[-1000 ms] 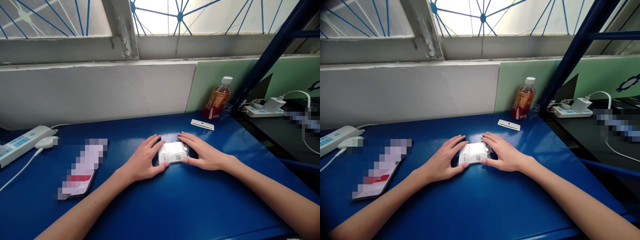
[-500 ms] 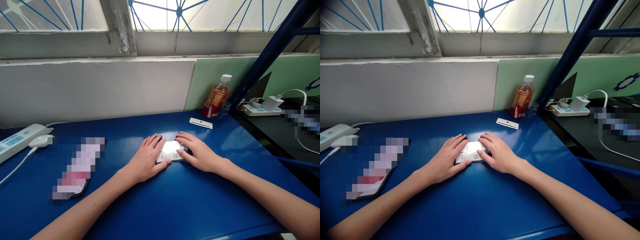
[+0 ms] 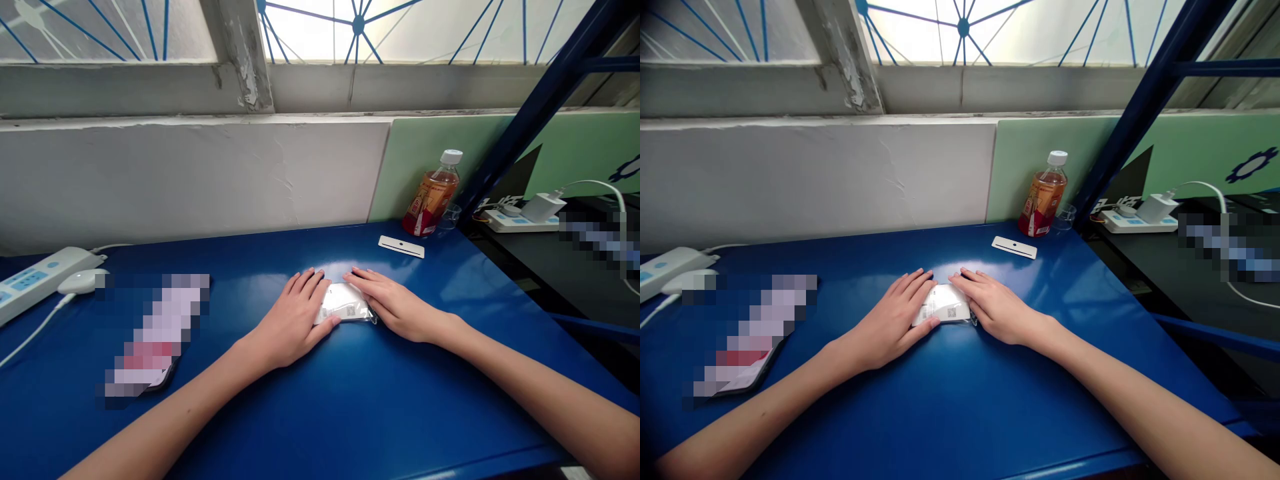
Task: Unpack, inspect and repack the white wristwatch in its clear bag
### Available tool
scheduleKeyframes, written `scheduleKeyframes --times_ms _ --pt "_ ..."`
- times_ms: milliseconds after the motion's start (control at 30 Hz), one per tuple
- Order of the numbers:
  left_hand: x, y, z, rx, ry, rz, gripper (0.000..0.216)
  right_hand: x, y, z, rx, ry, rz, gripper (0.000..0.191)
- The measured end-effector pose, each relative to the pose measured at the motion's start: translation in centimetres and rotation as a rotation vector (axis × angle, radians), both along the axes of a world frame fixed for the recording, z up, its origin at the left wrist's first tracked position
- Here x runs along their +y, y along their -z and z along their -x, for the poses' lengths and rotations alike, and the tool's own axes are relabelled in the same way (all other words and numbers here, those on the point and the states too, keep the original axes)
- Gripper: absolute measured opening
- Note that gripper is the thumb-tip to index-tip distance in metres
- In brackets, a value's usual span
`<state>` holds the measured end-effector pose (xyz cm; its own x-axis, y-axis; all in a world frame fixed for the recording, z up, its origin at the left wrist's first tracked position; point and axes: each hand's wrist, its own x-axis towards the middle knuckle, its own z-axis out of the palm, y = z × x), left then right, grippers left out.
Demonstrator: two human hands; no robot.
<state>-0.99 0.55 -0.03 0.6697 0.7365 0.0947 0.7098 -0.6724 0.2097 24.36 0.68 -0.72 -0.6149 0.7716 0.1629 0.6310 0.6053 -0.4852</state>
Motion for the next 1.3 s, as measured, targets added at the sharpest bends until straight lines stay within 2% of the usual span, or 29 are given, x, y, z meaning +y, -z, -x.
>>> scheduleKeyframes --times_ms 233,533,633,733,833,933,1100,1300 --pt "0.0 -0.2 -0.2 0.006 -0.003 0.016 0.065 0.2 -0.5 -0.1 0.047 -0.08 -0.013 0.051" --pt "-0.1 -0.2 0.2 -0.004 0.004 0.017 0.056 1.1 0.4 -1.5 0.074 -0.072 0.018 0.05" --pt "-0.2 -0.3 0.2 -0.038 -0.035 0.01 0.05 1.4 0.3 -1.8 0.085 -0.075 -0.076 0.044" --pt "-0.2 -0.2 0.2 -0.075 -0.083 0.004 0.049 1.7 0.2 -2.0 0.112 -0.045 -0.217 0.031" --pt "-0.2 -0.1 0.2 -0.096 -0.096 0.011 0.049 2.2 0.3 -2.4 0.116 -0.05 -0.266 0.021" --pt "-0.1 -0.1 0.2 -0.078 -0.095 0.025 0.049 2.6 0.6 -2.7 0.144 -0.057 -0.242 0.019" --pt "0.0 0.0 0.3 -0.028 -0.065 0.055 0.077 2.4 0.6 -2.4 0.194 -0.053 -0.164 0.021" --pt "0.2 0.0 0.5 -0.059 -0.012 0.062 0.062 1.6 -0.2 -2.0 0.16 -0.026 -0.069 0.033"
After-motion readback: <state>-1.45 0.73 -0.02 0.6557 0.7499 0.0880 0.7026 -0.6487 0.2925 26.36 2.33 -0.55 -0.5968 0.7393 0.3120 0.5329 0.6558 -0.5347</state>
